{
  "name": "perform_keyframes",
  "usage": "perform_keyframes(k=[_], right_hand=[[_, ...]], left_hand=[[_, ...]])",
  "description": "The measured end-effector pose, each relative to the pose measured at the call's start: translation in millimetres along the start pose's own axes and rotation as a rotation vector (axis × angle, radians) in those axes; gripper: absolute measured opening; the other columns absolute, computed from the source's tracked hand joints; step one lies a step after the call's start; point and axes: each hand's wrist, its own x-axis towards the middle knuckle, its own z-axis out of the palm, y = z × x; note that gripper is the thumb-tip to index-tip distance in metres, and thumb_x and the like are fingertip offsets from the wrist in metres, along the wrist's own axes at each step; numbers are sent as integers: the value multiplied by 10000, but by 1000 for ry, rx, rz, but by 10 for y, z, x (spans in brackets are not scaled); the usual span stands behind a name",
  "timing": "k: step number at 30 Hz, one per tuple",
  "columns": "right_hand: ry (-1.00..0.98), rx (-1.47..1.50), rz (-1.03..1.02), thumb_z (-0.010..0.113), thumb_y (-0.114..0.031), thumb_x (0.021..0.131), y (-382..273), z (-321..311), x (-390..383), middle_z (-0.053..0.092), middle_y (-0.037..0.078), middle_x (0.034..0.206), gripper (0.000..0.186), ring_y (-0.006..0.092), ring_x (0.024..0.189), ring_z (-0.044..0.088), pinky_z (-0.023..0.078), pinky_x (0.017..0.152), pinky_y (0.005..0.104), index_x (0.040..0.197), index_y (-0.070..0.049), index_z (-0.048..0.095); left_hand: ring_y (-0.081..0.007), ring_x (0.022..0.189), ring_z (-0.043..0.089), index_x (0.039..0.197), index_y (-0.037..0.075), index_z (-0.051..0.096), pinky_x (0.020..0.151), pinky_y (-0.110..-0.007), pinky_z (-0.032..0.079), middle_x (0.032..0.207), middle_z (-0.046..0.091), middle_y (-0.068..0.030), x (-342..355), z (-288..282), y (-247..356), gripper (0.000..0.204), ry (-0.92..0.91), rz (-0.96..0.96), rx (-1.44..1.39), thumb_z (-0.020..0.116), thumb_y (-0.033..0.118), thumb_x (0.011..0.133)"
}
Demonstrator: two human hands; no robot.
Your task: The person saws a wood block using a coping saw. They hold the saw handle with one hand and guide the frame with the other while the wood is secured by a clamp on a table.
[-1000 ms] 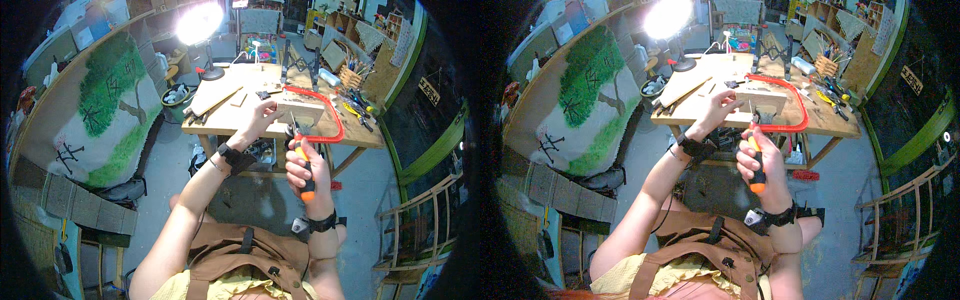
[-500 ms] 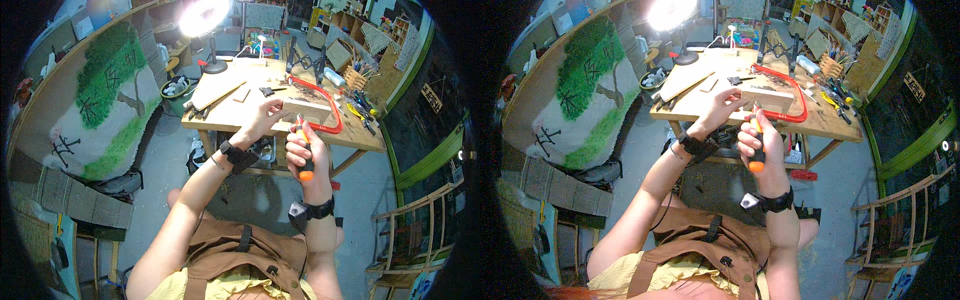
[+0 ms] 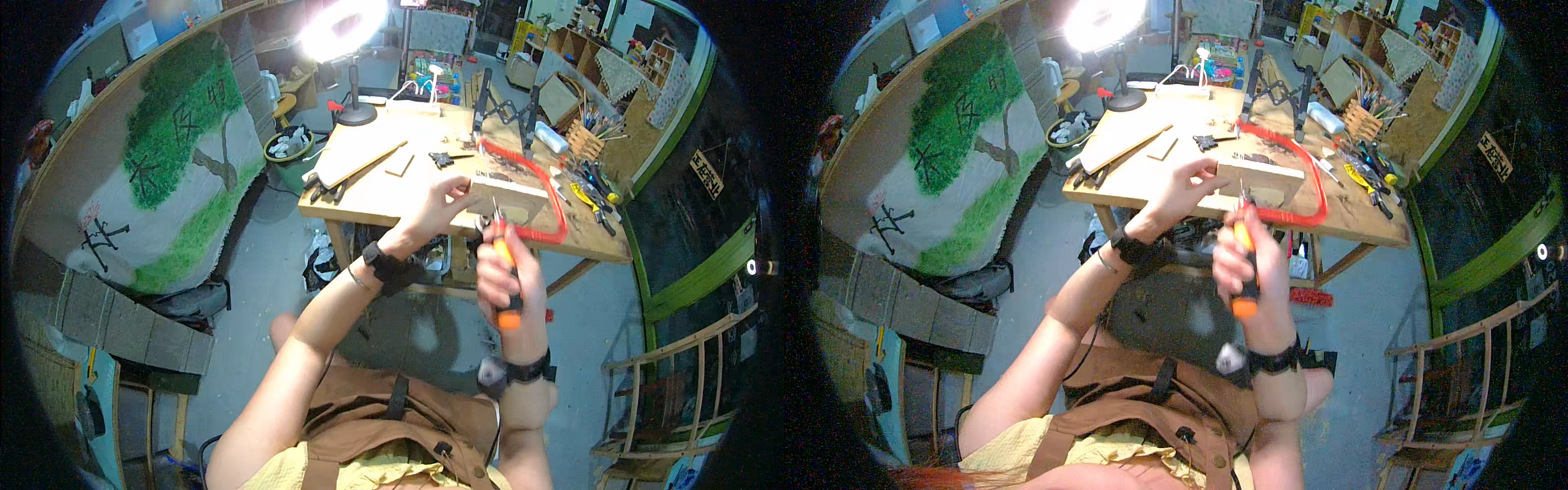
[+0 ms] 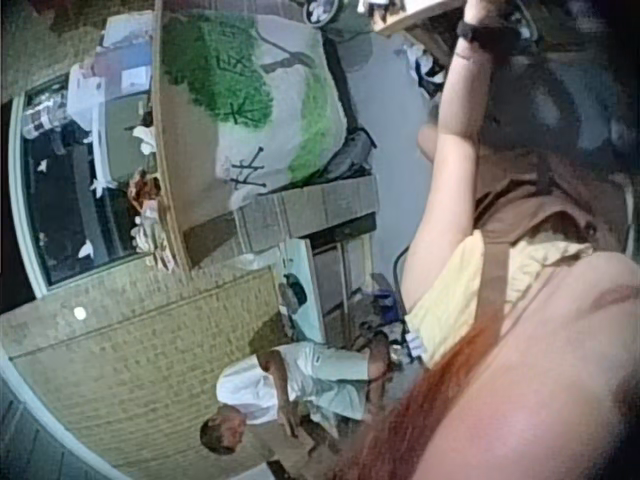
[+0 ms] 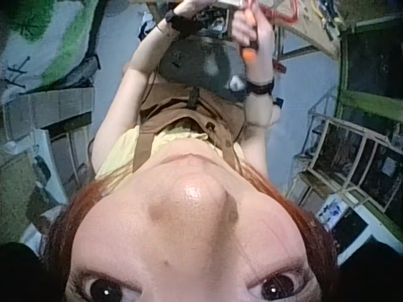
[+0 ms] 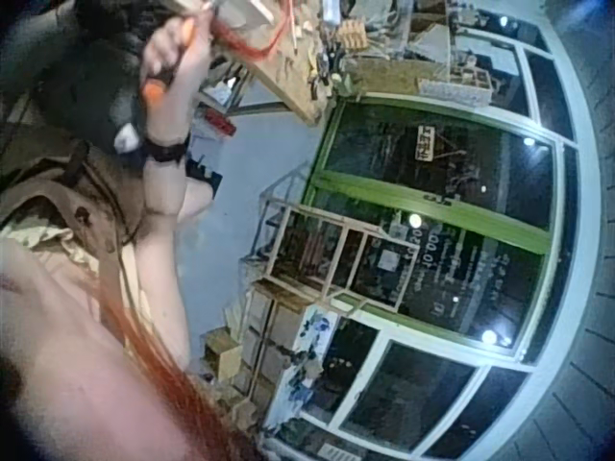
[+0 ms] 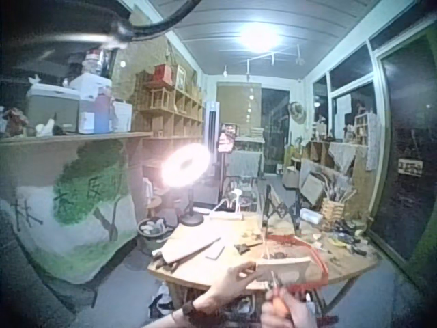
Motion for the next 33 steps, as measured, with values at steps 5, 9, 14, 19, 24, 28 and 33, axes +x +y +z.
perform_keyframes(k=[5, 9, 14, 19, 24, 28, 33], right_hand=[[11, 105, 59, 326, -312, 925, 60, 53, -224, 339, -5, 575, 280, 63, 352, 317, 314, 299, 210, 929, -50, 425], [72, 76, 4, 350, -321, 919, 4, 64, 136, 335, -13, 579, 277, 53, 371, 307, 309, 322, 196, 922, -55, 428], [115, 112, 49, 319, -296, 927, 47, 173, -246, 336, -5, 584, 258, 55, 351, 308, 295, 283, 202, 989, -57, 393], [109, 154, 90, 306, -320, 926, -40, 66, -37, 330, 9, 579, 280, 77, 347, 308, 318, 314, 228, 1027, -65, 361], [216, 63, 95, 319, -328, 922, -89, 218, 53, 330, 11, 562, 298, 75, 322, 286, 297, 288, 204, 984, -45, 387], [200, -33, 76, 323, -308, 925, -98, 180, 61, 332, 6, 562, 298, 63, 308, 273, 283, 272, 177, 1059, -47, 374], [175, 31, 90, 340, -305, 922, -103, 122, 68, 335, 13, 558, 288, 63, 310, 281, 247, 271, 179, 1053, -48, 349]], left_hand=[[-101, 729, 535, 1032, -27, 534, 659, -225, 446, 829, 592, -52, -40, 41, -44, 329, 43, 0, -41, 619, 170, 784], [-116, 734, 553, 1034, -17, 532, 659, -239, 450, 784, 598, -69, -84, 42, 11, 299, 97, 44, 89, 618, 103, 773], [-175, 689, 554, 914, -13, 531, 608, -277, 443, 744, 566, -99, -96, 119, -119, 165, 147, 184, -33, 584, 60, 776], [-257, 623, 522, 826, 11, 521, 550, -303, 426, 685, 504, -107, -56, 101, -66, 137, 142, 255, 6, 604, 11, 717], [-259, 609, 517, 861, 19, 527, 518, -303, 427, 687, 493, -94, -25, 20, -54, 199, 91, 296, 4, 612, -21, 686], [-247, 598, 520, 875, 23, 531, 508, -301, 425, 683, 491, -86, 11, -8, -78, 233, 67, 329, 1, 610, -35, 664], [-236, 584, 519, 888, 18, 537, 506, -299, 421, 682, 498, -82, 27, -19, -78, 259, 40, 301, -5, 611, -38, 646]])
